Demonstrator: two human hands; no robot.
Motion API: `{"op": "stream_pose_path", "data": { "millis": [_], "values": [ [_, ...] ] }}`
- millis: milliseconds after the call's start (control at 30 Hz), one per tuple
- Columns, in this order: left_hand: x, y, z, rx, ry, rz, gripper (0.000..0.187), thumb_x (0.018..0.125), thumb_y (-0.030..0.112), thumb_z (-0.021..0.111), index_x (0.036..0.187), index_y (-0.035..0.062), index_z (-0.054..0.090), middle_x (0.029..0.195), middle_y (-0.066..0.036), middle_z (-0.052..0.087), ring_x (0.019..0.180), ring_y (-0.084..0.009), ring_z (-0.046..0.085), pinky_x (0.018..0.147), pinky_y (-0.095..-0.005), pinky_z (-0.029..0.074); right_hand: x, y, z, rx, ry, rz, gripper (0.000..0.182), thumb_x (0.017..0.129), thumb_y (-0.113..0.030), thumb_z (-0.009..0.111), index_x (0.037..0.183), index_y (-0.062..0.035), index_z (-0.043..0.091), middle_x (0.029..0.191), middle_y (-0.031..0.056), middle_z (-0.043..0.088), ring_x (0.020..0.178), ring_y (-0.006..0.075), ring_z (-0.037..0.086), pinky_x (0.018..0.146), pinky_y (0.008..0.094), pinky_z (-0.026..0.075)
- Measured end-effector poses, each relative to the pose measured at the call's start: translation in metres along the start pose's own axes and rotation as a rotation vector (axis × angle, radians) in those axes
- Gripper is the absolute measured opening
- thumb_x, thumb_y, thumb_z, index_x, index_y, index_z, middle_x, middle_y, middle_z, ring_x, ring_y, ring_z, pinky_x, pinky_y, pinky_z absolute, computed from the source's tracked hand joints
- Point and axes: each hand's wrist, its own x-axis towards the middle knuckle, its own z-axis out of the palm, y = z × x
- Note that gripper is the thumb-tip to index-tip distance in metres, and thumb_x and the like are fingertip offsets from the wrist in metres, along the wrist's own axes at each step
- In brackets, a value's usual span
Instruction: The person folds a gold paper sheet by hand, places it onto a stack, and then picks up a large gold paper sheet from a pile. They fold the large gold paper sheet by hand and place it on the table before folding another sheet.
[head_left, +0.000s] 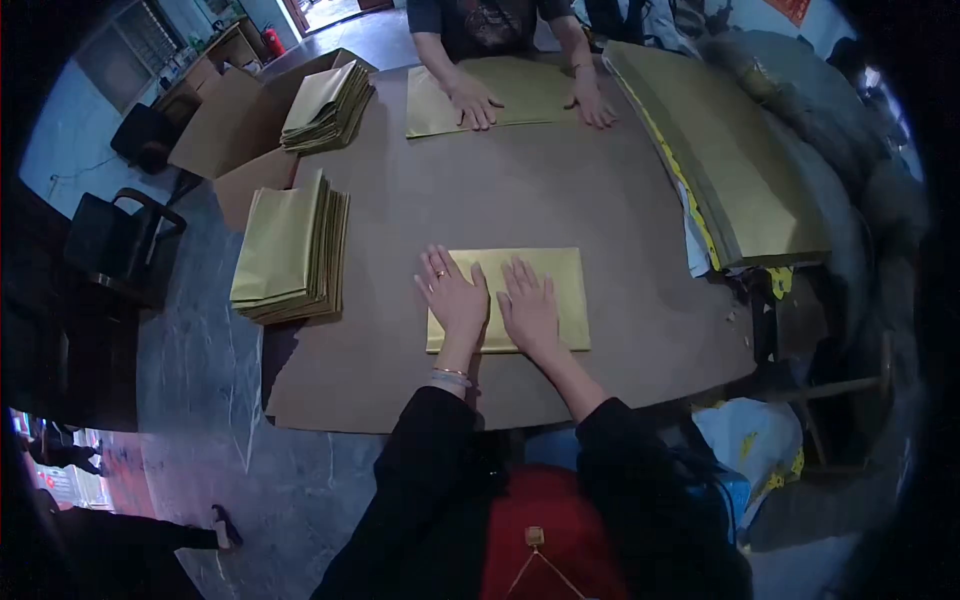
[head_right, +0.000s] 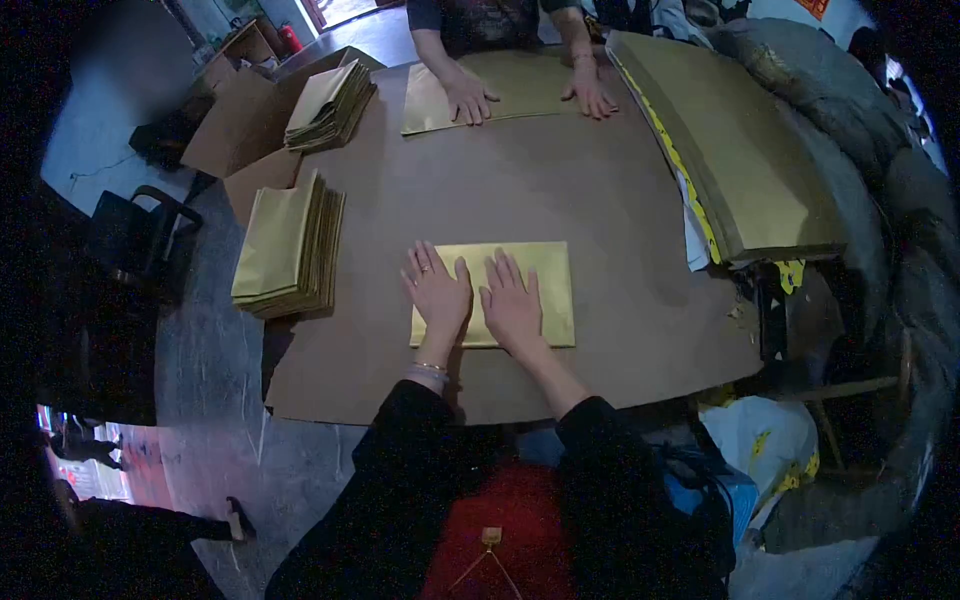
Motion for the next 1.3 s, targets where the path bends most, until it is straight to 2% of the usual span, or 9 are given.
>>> {"op": "stream_pose_path", "data": {
  "millis": [100,467,567,633,833,1067,1200,1267,1300],
  "values": [
    [-0.001,-0.001,-0.001,-0.012,0.030,0.004,0.065,0.093,0.040,0.035,0.140,-0.0028,0.026,0.148,-0.016,0.023,0.139,-0.0276,0.017,0.113,-0.0463,0.010,-0.005,0.005,-0.004,-0.072,-0.054,0.019,0.051,0.096,-0.034,0.035,0.138,-0.0057,0.035,0.147,0.0090,0.028,0.135,0.0229,0.026,0.110,0.0461,0.019],
    [0.000,-0.001,-0.003,0.057,-0.027,0.007,0.064,0.094,0.038,0.034,0.141,-0.0031,0.022,0.149,-0.016,0.021,0.139,-0.0280,0.017,0.113,-0.0463,0.012,-0.011,0.070,-0.017,-0.198,0.021,0.204,0.056,0.095,-0.038,0.035,0.141,-0.0065,0.029,0.147,0.0061,0.028,0.136,0.0193,0.026,0.111,0.0466,0.017],
    [-0.002,-0.002,-0.008,-0.095,0.214,0.200,0.058,0.093,0.028,0.040,0.140,-0.0029,0.025,0.148,-0.015,0.024,0.138,-0.0285,0.019,0.112,-0.0460,0.015,-0.011,0.069,-0.015,-0.216,0.038,0.189,0.057,0.095,-0.038,0.036,0.142,-0.0069,0.028,0.147,0.0058,0.028,0.136,0.0194,0.027,0.111,0.0467,0.017],
    [-0.012,0.003,-0.015,-0.233,0.223,0.437,0.054,0.093,0.027,0.040,0.138,-0.0008,0.030,0.145,-0.015,0.029,0.137,-0.0297,0.023,0.111,-0.0458,0.019,-0.011,0.070,-0.014,-0.183,0.063,0.187,0.057,0.094,-0.038,0.036,0.142,-0.0075,0.028,0.148,0.0052,0.028,0.136,0.0198,0.027,0.111,0.0467,0.017],
    [-0.027,-0.008,-0.013,-0.234,-0.086,0.874,0.046,0.093,0.031,0.041,0.131,0.0053,0.044,0.138,-0.011,0.042,0.132,-0.0265,0.034,0.109,-0.0436,0.025,-0.010,0.076,-0.009,-0.205,0.054,0.185,0.056,0.095,-0.039,0.035,0.141,-0.0083,0.029,0.149,0.0045,0.026,0.136,0.0196,0.027,0.111,0.0466,0.017],
    [-0.020,-0.038,-0.019,-0.176,0.126,0.557,0.045,0.093,0.024,0.041,0.127,-0.0044,0.043,0.133,-0.021,0.043,0.132,-0.0354,0.030,0.108,-0.0466,0.025,-0.011,0.072,-0.017,-0.175,-0.005,0.196,0.054,0.095,-0.036,0.034,0.142,-0.0087,0.028,0.149,0.0055,0.025,0.137,0.0208,0.023,0.111,0.0491,0.015],
    [-0.024,-0.037,-0.017,-0.106,0.272,0.526,0.043,0.092,0.022,0.043,0.126,-0.0046,0.044,0.133,-0.020,0.043,0.132,-0.0339,0.031,0.107,-0.0489,0.025,-0.012,0.071,-0.011,-0.198,-0.006,0.203,0.054,0.095,-0.035,0.035,0.141,-0.0069,0.028,0.149,0.0058,0.024,0.138,0.0211,0.021,0.111,0.0493,0.015],
    [-0.022,-0.035,-0.014,-0.117,0.274,0.537,0.043,0.091,0.021,0.044,0.125,-0.0049,0.045,0.132,-0.020,0.044,0.131,-0.0340,0.032,0.107,-0.0488,0.025,-0.010,0.063,-0.009,-0.323,0.061,0.222,0.054,0.096,-0.033,0.034,0.141,-0.0041,0.027,0.149,0.0084,0.024,0.138,0.0223,0.021,0.111,0.0489,0.016],
    [-0.023,-0.033,-0.018,-0.107,0.248,0.527,0.042,0.091,0.020,0.044,0.125,-0.0050,0.045,0.132,-0.020,0.045,0.131,-0.0343,0.033,0.107,-0.0482,0.026,-0.007,0.042,-0.024,-0.170,0.083,0.198,0.055,0.096,-0.031,0.033,0.141,-0.0011,0.025,0.149,0.0135,0.023,0.137,0.0269,0.022,0.110,0.0487,0.016]
  ]
}}
